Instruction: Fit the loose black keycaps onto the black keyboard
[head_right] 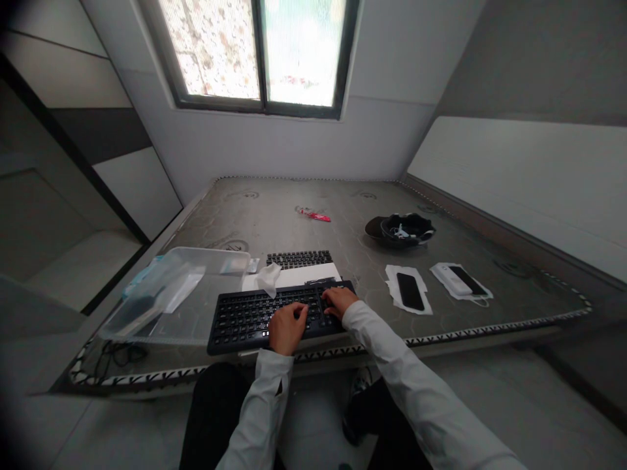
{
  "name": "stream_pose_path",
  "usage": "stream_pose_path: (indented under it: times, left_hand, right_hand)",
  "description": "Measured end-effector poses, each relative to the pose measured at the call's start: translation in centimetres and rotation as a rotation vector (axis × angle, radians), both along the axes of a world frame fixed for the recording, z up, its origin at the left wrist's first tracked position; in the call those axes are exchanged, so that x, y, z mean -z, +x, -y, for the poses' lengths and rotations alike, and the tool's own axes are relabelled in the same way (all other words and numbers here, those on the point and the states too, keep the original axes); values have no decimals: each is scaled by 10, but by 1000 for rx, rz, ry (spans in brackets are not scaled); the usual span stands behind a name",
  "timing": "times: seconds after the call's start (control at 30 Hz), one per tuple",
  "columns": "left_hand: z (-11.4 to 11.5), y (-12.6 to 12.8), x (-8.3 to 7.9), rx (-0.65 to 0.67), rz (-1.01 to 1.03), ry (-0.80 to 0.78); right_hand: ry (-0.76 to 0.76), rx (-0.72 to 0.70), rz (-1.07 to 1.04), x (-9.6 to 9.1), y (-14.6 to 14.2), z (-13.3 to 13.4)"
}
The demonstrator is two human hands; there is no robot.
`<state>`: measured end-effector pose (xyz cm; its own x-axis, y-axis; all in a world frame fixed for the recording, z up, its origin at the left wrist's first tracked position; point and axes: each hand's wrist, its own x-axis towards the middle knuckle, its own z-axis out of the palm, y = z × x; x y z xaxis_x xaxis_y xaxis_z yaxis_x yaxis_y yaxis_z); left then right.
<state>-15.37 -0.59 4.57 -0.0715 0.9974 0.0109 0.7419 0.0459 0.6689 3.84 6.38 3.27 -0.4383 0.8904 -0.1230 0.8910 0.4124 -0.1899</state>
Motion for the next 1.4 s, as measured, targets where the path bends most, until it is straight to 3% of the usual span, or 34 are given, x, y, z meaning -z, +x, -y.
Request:
stream_pose_path:
  times: [0.13, 0.37, 0.6, 0.9, 1.4]
  left_hand:
    - [0, 0, 1, 6, -8, 15]
    - [0, 1, 0, -2, -17, -17]
    - [-1, 1, 0, 1, -31, -14]
    - [-2, 0, 6, -1, -19, 21]
    - [-4, -1, 14, 17, -20, 70]
  right_hand:
    - [-42, -35, 91, -6, -4, -2]
    - [79, -155, 223, -6, -6, 1]
    - [182, -138, 188, -1, 1, 11]
    - [161, -26, -3, 23, 18, 14]
    - [283, -163, 213, 15, 6, 18]
